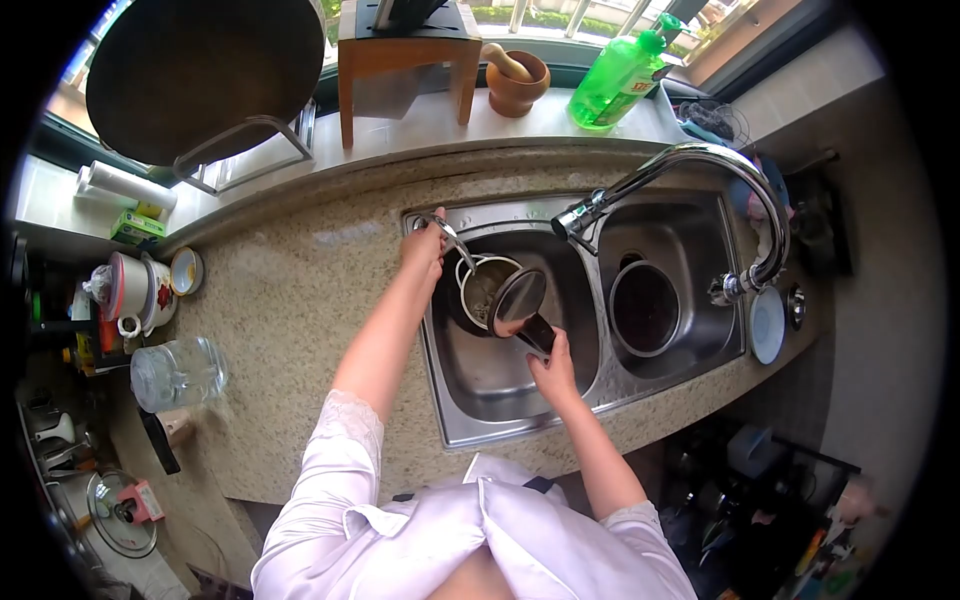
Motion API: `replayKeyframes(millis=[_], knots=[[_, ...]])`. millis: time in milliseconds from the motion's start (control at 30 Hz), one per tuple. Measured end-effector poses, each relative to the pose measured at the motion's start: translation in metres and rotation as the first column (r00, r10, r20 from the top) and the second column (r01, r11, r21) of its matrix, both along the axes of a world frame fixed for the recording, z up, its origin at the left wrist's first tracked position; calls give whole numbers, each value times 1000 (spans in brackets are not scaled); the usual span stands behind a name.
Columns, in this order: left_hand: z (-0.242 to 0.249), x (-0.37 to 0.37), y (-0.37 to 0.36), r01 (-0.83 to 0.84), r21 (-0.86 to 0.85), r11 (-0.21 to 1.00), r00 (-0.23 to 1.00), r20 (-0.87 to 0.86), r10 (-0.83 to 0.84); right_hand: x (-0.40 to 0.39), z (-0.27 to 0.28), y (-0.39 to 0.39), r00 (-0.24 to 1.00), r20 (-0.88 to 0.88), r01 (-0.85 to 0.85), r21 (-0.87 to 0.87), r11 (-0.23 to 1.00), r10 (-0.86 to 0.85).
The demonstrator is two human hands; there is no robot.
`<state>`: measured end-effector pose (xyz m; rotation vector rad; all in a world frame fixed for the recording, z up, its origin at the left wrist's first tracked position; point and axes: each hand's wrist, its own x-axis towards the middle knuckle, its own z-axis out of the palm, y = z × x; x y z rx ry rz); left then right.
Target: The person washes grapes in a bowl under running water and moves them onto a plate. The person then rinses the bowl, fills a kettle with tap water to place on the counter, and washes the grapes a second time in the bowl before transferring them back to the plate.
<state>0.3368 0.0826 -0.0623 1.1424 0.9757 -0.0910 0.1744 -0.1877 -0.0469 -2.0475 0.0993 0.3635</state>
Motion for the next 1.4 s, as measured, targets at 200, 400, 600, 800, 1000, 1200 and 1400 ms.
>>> replayKeyframes(millis=[200, 400, 600, 800, 1000, 1200, 1400], knots=[[9, -8, 3, -41, -91, 995, 999, 7, 42, 17, 29, -6, 987, 64, -134, -210, 969, 150], [29, -56, 13, 107, -108, 988, 980, 180, -86, 51, 37, -4, 936, 103, -323, -129, 937, 337], [66, -154, 0, 75, -27, 997, 971, 228, -67, 48, 23, -1, 969, -58, -219, 245, 945, 239], [114, -262, -1, -73, -34, 997, 962, 262, 80, 42, 42, -6, 986, 76, -165, 228, 959, 152], [132, -337, -37, -99, 221, 970, 982, 180, 59, 21, 81, -36, 953, 171, -250, -15, 968, 249], [175, -344, -101, -59, 338, 939, 889, 446, -105, 3, 170, -62, 900, 232, -404, 133, 905, 368], [263, -349, -147, -196, 513, 836, 751, 626, -208, -32, 241, -68, 802, 364, -552, 148, 821, 474]])
